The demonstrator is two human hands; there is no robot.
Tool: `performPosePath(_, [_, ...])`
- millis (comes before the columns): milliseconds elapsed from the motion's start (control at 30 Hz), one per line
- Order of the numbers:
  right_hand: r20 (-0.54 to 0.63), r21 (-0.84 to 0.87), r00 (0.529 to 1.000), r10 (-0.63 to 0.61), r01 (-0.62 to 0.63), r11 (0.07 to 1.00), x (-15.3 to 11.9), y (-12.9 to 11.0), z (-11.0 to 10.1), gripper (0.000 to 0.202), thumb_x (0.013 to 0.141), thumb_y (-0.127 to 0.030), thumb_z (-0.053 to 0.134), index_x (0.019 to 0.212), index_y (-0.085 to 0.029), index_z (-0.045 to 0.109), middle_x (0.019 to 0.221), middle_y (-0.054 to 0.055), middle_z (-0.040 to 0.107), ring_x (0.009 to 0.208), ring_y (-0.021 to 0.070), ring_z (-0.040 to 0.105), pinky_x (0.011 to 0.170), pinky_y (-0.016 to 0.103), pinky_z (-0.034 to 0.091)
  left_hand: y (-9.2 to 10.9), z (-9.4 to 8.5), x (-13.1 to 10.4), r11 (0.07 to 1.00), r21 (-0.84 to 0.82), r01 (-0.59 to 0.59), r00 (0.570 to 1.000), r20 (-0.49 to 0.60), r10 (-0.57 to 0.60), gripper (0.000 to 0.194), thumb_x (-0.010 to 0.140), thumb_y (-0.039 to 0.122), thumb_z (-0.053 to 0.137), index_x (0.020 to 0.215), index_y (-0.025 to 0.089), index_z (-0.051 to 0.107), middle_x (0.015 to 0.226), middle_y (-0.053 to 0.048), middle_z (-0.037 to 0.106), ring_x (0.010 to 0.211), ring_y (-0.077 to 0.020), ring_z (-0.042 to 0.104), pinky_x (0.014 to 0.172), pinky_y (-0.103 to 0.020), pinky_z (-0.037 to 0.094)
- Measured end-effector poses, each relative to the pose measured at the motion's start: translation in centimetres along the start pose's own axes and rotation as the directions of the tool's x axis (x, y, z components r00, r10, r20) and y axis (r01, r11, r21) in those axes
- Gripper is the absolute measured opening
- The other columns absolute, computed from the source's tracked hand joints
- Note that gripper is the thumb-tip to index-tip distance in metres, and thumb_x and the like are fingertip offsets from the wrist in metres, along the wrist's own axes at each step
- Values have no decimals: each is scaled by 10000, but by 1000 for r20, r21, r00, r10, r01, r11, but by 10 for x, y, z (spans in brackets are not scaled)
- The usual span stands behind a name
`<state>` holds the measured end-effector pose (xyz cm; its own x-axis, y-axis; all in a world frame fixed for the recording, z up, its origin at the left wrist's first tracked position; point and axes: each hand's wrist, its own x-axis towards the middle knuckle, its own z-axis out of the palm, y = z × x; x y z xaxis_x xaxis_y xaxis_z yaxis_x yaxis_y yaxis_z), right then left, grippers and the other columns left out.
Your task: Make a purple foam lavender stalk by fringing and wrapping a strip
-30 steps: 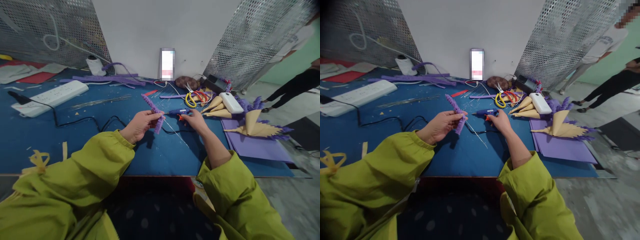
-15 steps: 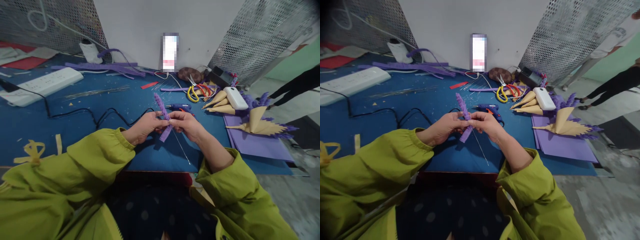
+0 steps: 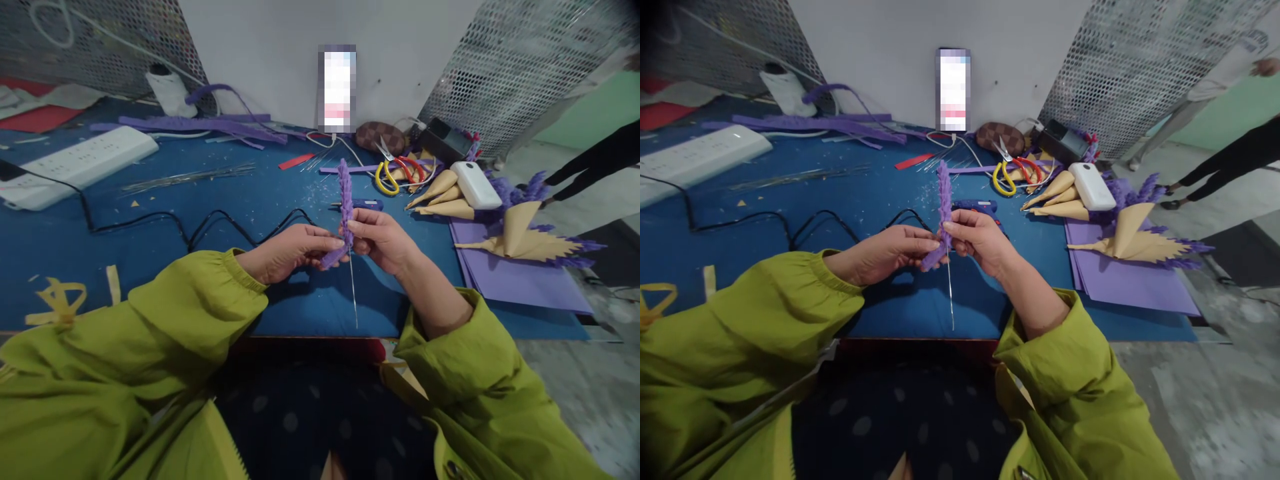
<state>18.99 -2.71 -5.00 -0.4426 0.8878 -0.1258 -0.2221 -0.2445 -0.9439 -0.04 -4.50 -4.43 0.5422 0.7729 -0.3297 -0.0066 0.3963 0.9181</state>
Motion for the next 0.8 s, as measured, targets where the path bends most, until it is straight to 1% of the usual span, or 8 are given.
performPosePath(67, [6,4,1000,5,-5,1000,0,-1,0,319,654,-331,847,759,-145,611,600,-50,566,435,31,402,408,181,298,0,0,0,1000,31,5,1000,-7,-4,236,720,336,768,858,145,769,841,-80,747,726,-144,624,650,-246,458])
performPosePath(167, [13,8,999,32,-32,999,-2,-1,2,308,647,-324,848,758,-144,625,610,-44,580,441,32,405,408,179,301,0,0,0,997,70,-14,999,-49,17,165,706,311,758,742,150,769,765,-61,732,708,-149,618,665,-262,465])
performPosePath(267, [14,-4,998,53,-53,999,-3,-2,4,303,649,-324,841,824,-139,676,645,-32,606,448,31,395,405,181,292,0,2,-1,993,120,-19,997,-73,28,136,697,290,742,666,159,755,683,-40,702,648,-140,584,641,-269,448])
performPosePath(367, [47,-16,997,68,-67,998,-3,-2,3,325,654,-326,833,889,-133,718,651,-23,618,448,31,378,409,186,288,1,3,-1,984,179,-26,994,-98,44,133,693,282,733,637,163,749,644,-21,680,602,-120,539,614,-261,415])
performPosePath(467, [89,-39,993,74,-71,997,-3,-1,2,293,657,-328,830,845,-130,721,632,-22,610,451,35,369,417,192,288,1,5,-1,976,217,-34,992,-112,59,121,687,275,732,641,166,755,622,-11,668,580,-110,502,595,-258,384])
performPosePath(567, [106,-71,992,62,-55,996,-3,-1,2,273,655,-326,830,791,-130,697,608,-31,592,448,35,363,420,195,287,1,6,-1,975,221,-34,991,-121,62,96,673,257,734,649,169,763,625,-13,674,574,-109,484,585,-261,367])
performPosePath(800, [70,-170,997,-10,22,985,-2,0,3,328,613,-364,853,696,-145,623,584,-40,558,485,58,408,423,202,294,0,7,-1,970,238,-45,990,-121,76,124,672,257,719,579,176,723,573,8,626,561,-104,444,570,-261,342])
